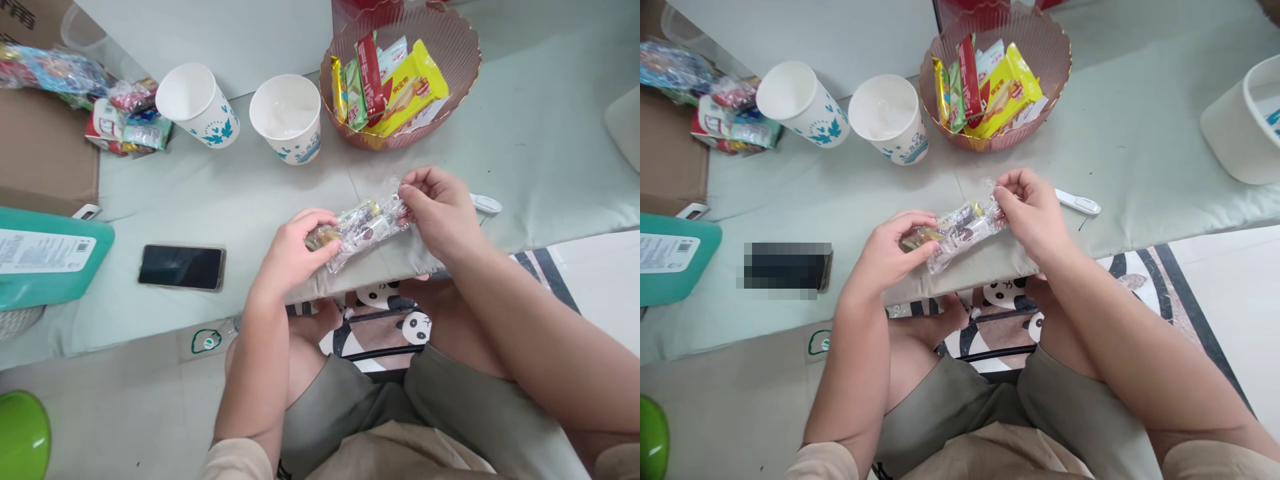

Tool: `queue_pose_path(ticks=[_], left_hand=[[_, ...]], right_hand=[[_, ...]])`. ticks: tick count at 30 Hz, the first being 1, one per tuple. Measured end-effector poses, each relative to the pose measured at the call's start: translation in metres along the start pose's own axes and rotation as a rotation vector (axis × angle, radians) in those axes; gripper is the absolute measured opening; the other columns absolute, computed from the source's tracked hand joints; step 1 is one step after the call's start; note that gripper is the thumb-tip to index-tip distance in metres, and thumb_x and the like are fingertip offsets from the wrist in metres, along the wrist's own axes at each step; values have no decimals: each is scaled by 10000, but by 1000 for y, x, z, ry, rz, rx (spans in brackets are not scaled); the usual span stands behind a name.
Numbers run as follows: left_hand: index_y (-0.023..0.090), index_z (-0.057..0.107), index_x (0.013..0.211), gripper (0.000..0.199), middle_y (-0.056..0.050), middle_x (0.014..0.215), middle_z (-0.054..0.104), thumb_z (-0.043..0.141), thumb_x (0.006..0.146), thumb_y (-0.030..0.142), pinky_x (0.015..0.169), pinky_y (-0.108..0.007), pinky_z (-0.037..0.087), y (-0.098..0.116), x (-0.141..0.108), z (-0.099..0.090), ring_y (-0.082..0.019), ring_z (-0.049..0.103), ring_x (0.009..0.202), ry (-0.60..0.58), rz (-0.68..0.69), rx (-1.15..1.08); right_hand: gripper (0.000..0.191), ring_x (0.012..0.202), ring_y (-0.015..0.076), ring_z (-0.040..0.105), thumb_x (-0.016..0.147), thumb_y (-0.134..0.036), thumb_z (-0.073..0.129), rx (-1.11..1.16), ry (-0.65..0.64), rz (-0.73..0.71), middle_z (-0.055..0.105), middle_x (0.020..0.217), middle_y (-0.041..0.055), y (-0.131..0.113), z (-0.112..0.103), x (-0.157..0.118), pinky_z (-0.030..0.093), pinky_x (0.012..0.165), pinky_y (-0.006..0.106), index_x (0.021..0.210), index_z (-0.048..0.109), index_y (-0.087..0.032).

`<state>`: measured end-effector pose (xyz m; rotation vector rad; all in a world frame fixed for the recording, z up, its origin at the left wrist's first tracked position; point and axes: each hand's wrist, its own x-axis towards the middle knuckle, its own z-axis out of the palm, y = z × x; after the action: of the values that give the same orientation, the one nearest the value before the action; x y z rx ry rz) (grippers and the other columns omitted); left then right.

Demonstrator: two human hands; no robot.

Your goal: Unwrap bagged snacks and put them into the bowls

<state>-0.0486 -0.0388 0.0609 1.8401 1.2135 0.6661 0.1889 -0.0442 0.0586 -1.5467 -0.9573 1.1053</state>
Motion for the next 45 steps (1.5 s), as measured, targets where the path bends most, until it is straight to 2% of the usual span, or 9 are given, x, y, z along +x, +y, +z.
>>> queue_pose_path(ticks=[5,11,17,24,26,29,33,38,45], left_hand=[[217,720,870,79,-17,904,757,654,832,199,875,-345,561,-4,2,3,-171,704,885,165,-9,-32],[227,681,890,226,16,763,655,625,694,127,739,-287,544,-13,6,-4,-133,644,742,462,101,-292],[220,573,636,119,12,639,562,543,635,104,612,-264,436,-26,8,-24,-118,547,649,677,-91,-399],[235,490,725,96,23,699,470,549,718,160,625,-280,413,-39,17,-31,-112,495,627,1161,-56,-486],[258,549,836,94,4,825,544,609,769,231,739,-317,479,-38,13,-31,-149,580,779,1096,81,-327],[293,628,1068,375,-45,1216,631,755,716,277,1032,-410,486,-33,4,-29,-250,600,1203,677,228,-43],[261,703,1123,457,-68,1298,676,717,687,124,1106,-426,477,-28,-1,-26,-263,616,1244,271,74,156],[197,730,850,83,-9,797,717,656,813,183,721,-269,516,-23,4,-27,-140,629,747,361,-127,95],[218,680,756,134,21,682,640,734,855,289,640,-250,482,-25,3,-34,-111,581,642,614,5,-72]], right_hand=[[152,553,118,471,801,-227,709,95,30,48,493,683,-19,-2,1,1,444,513,294,791,558,-234],[179,528,105,432,807,-232,692,92,87,0,473,675,-28,3,-5,4,409,480,273,789,514,-246],[160,509,110,413,812,-197,647,99,147,18,459,671,-24,5,-11,10,342,446,267,793,500,-258],[151,607,141,517,831,-209,572,-107,284,-133,580,913,47,10,-12,6,414,529,309,951,499,-266],[227,763,186,595,791,-180,538,-200,322,-304,605,1034,81,11,-14,1,481,629,336,1000,511,-266],[402,1138,276,617,708,-154,536,-444,217,-620,610,1207,134,10,-18,-6,535,920,435,1096,562,-257],[373,1305,355,574,740,-183,590,-729,-20,-752,634,1323,156,13,-17,-6,445,1106,565,1103,649,-241],[153,1001,294,703,900,-257,538,-731,62,-594,754,982,75,16,-16,-2,516,956,490,932,687,-265],[264,690,196,601,950,-407,564,-543,266,-670,636,709,34,1,-14,-8,486,706,374,768,673,-251]])
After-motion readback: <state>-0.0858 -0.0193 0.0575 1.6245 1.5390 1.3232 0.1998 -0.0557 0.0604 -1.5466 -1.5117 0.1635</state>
